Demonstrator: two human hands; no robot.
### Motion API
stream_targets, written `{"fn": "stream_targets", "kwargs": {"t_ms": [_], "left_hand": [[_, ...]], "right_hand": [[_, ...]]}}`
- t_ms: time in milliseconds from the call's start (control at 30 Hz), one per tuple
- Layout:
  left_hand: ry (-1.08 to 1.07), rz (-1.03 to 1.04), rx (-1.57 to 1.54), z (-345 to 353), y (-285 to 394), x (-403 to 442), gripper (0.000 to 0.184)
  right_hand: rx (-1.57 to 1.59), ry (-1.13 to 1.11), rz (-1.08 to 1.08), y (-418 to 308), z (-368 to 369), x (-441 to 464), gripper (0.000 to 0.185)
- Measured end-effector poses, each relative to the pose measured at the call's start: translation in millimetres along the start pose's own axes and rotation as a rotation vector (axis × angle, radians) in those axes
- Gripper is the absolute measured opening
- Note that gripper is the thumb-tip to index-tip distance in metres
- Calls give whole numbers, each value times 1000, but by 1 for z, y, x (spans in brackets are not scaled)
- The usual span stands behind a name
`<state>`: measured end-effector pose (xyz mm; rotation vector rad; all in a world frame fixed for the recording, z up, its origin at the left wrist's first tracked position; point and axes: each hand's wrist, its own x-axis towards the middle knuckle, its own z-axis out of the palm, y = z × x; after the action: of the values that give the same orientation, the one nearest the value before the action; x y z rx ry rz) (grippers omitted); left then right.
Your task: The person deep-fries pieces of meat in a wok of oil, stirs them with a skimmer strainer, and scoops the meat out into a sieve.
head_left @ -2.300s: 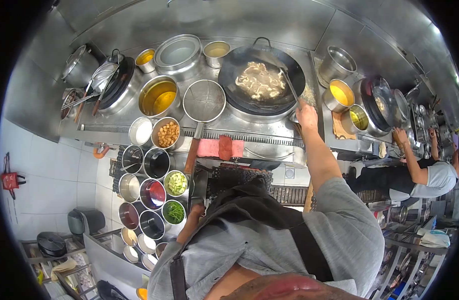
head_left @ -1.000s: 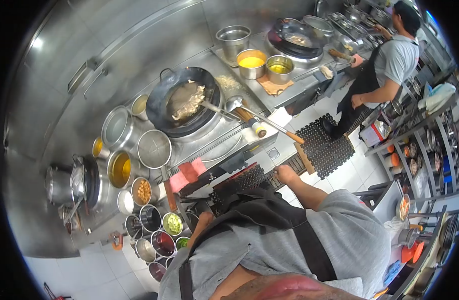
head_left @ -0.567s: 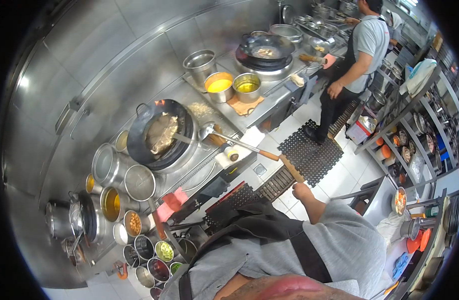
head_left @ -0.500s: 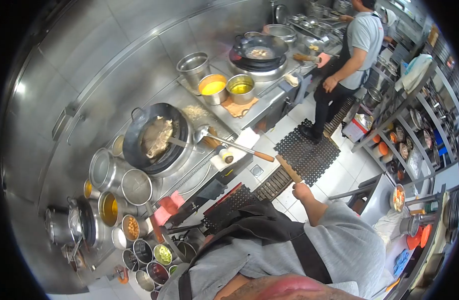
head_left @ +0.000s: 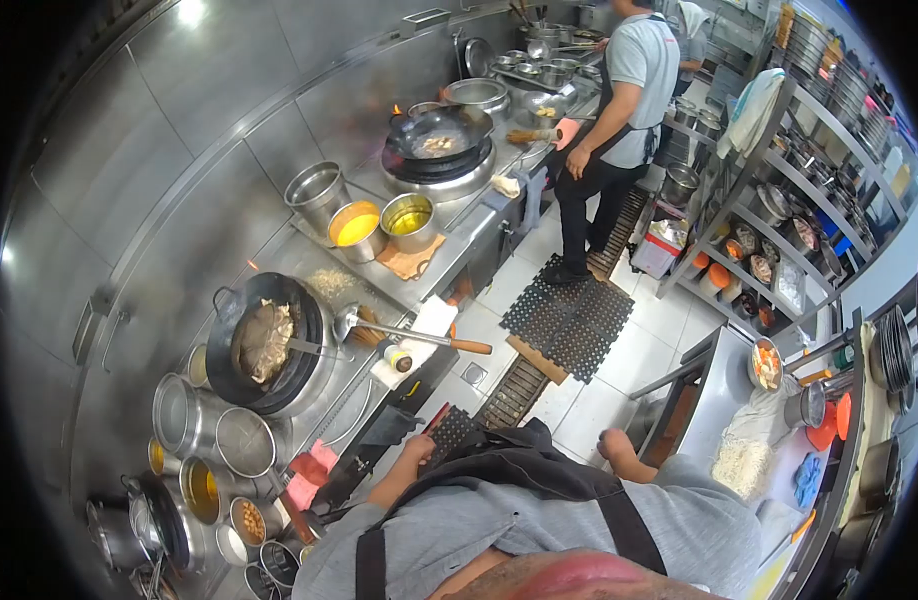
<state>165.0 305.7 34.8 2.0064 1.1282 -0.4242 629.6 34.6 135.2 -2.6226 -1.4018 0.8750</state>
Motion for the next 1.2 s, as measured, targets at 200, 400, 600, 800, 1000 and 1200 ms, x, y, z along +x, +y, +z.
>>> {"fn": "stream_targets", "kwargs": {"t_ms": [200,400,600,800,1000,1200], "left_hand": [[67,-86,-237,-12,57,-1,19],[-117,-79,-25,27,-7,-10,18],[-126,-301,-74,18,-63,-36,17],[-50,-456,-291,0,-78,-39,16],[-28,-171,-250,17,-69,-19,15],[-119,-245,-111,34,-32,-13,14]], "right_hand": [[-14,2,123,17,-12,-6,24],[12,2,99,-32,-31,33,25],[93,24,-49,-99,-42,55,30],[-1,-36,-123,-126,-51,62,29],[6,15,-126,-117,-43,75,30],[24,1,-107,-111,-47,47,30]]}}
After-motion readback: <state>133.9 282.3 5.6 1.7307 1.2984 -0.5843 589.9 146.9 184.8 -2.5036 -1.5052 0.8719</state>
